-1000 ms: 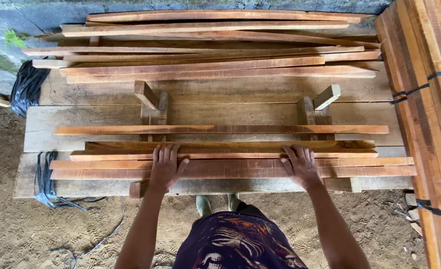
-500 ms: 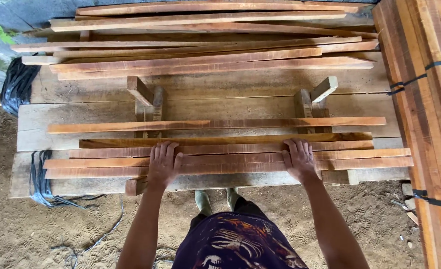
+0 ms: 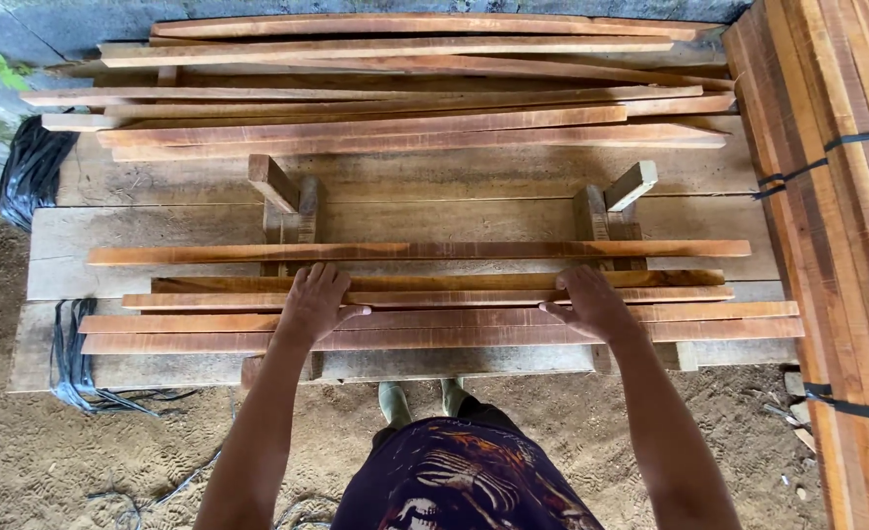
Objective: The recorder is sorting and arranging thin wood strips on a workbench in a workshop.
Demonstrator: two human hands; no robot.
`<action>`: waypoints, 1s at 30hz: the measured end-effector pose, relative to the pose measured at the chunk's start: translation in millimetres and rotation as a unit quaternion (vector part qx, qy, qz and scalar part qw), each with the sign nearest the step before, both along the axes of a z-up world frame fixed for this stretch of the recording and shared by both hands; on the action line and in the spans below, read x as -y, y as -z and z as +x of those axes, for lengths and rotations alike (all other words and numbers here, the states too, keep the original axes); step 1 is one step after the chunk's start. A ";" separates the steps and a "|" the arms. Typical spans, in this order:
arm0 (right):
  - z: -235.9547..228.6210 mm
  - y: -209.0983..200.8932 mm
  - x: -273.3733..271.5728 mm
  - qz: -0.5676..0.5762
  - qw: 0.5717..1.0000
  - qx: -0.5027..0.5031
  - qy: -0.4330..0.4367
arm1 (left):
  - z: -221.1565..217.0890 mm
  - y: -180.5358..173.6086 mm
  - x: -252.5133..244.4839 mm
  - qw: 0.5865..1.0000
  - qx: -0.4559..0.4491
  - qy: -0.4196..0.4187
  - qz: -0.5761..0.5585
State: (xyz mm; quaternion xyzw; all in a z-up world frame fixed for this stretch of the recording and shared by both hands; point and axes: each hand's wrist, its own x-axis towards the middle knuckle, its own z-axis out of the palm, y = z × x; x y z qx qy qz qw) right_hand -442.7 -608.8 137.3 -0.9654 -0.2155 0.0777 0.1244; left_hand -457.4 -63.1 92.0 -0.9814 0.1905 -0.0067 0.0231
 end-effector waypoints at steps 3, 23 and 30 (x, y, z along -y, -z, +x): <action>10.7 57.9 13.0 0.011 0.990 0.134 -0.040 | -4.2 18.2 -3.1 0.997 0.045 -0.048 -0.049; -0.6 52.6 -10.1 0.017 0.959 0.265 0.099 | -24.6 11.4 19.6 0.987 0.060 -0.103 -0.108; 28.7 8.3 -34.3 -0.041 0.987 0.082 0.133 | 23.9 5.8 18.4 0.977 0.162 -0.053 -0.129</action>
